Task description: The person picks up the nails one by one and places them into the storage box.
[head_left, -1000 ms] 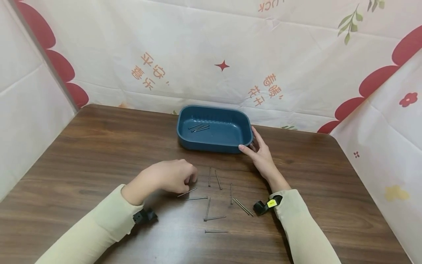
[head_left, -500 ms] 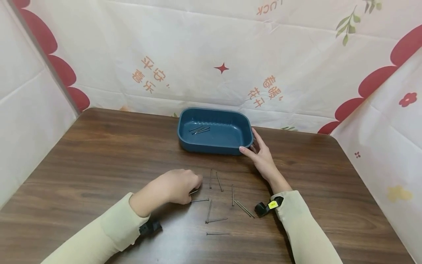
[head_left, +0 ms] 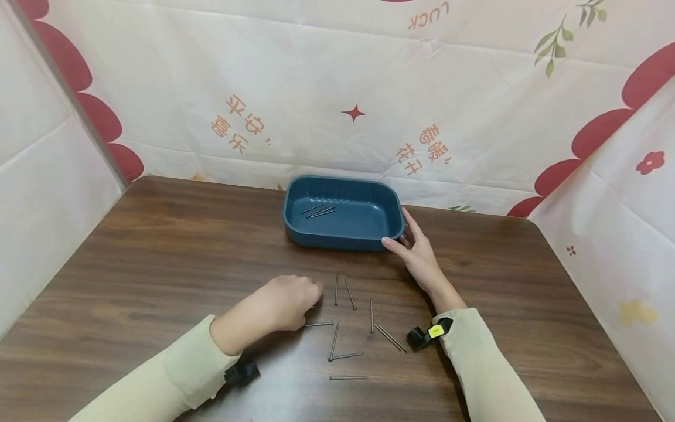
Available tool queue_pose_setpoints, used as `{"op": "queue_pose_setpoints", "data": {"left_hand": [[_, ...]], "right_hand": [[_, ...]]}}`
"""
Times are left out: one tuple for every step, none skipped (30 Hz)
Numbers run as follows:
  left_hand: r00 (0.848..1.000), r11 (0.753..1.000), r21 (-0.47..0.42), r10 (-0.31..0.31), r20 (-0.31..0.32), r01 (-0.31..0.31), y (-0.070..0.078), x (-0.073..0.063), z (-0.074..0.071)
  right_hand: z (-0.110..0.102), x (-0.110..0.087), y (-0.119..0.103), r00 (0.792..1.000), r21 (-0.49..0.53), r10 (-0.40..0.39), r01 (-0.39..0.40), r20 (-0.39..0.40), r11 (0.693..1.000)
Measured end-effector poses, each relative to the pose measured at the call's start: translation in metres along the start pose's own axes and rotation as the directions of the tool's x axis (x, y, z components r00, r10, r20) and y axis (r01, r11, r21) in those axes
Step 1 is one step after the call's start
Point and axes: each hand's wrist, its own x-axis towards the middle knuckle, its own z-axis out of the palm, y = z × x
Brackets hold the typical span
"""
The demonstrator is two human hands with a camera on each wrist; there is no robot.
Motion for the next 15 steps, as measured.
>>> {"op": "queue_pose_setpoints", "data": {"left_hand": [[1.000, 1.000, 0.006, -0.003, 0.000, 0.003, 0.0005, -0.0002, 0.0001], [1.000, 1.000, 0.010, -0.006, 0.000, 0.006, 0.0009, -0.0003, 0.0003], [1.000, 1.000, 0.013, -0.007, -0.002, 0.007, 0.0013, -0.0005, 0.0004], [1.000, 1.000, 0.014, -0.010, -0.004, 0.010, 0.0017, -0.0006, 0.0007], [1.000, 1.000, 0.016, -0.013, -0.005, 0.013, 0.0020, -0.0007, 0.0007], [1.000, 1.000, 0.015, -0.016, -0.006, 0.016, 0.0023, -0.0009, 0.0009], [1.000, 1.000, 0.011, -0.017, -0.007, 0.017, 0.0025, -0.0009, 0.0012], [1.000, 1.000, 0.006, -0.018, -0.008, 0.019, 0.0026, -0.0009, 0.0016], [1.000, 1.000, 0.004, -0.018, -0.010, 0.018, 0.0025, -0.0007, 0.0021], [1.000, 1.000, 0.001, -0.018, -0.011, 0.018, 0.0024, -0.0004, 0.0026], [1.000, 1.000, 0.000, -0.017, -0.010, 0.017, 0.0023, 0.0000, 0.0028], [1.000, 1.000, 0.000, -0.017, -0.013, 0.017, 0.0022, 0.0005, 0.0030], [1.000, 1.000, 0.000, -0.017, -0.014, 0.017, 0.0020, 0.0010, 0.0034], [1.000, 1.000, 0.001, -0.017, -0.015, 0.017, 0.0019, 0.0015, 0.0034], [1.000, 1.000, 0.003, -0.017, -0.015, 0.017, 0.0019, 0.0020, 0.0035]], "right_hand": [[0.0000, 0.0002, 0.0002, 1.000, 0.002, -0.002, 0.002, 0.000, 1.000], [0.0000, 0.0006, 0.0004, 1.000, 0.002, -0.008, 0.008, 0.001, 1.000], [0.0001, 0.0010, 0.0004, 1.000, 0.002, -0.011, 0.011, 0.000, 1.000], [0.0001, 0.0014, 0.0005, 1.000, 0.001, -0.013, 0.013, 0.001, 1.000], [0.0002, 0.0017, 0.0007, 1.000, 0.002, -0.015, 0.015, 0.002, 1.000], [0.0002, 0.0020, 0.0009, 1.000, 0.002, -0.016, 0.016, 0.004, 1.000], [0.0001, 0.0021, 0.0010, 1.000, 0.002, -0.017, 0.017, 0.006, 1.000], [-0.0001, 0.0021, 0.0013, 1.000, 0.002, -0.017, 0.017, 0.008, 1.000], [-0.0001, 0.0018, 0.0015, 1.000, 0.002, -0.014, 0.014, 0.009, 1.000], [-0.0002, 0.0015, 0.0016, 1.000, 0.002, -0.011, 0.011, 0.009, 1.000], [-0.0004, 0.0010, 0.0018, 1.000, 0.004, -0.009, 0.008, 0.010, 1.000], [-0.0004, 0.0006, 0.0017, 1.000, 0.005, -0.006, 0.006, 0.009, 1.000], [-0.0006, 0.0002, 0.0018, 1.000, 0.009, -0.005, 0.005, 0.008, 1.000], [-0.0006, -0.0001, 0.0020, 1.000, 0.012, -0.004, 0.004, 0.006, 1.000], [-0.0008, -0.0004, 0.0021, 1.000, 0.013, -0.002, 0.002, 0.005, 1.000]]}}
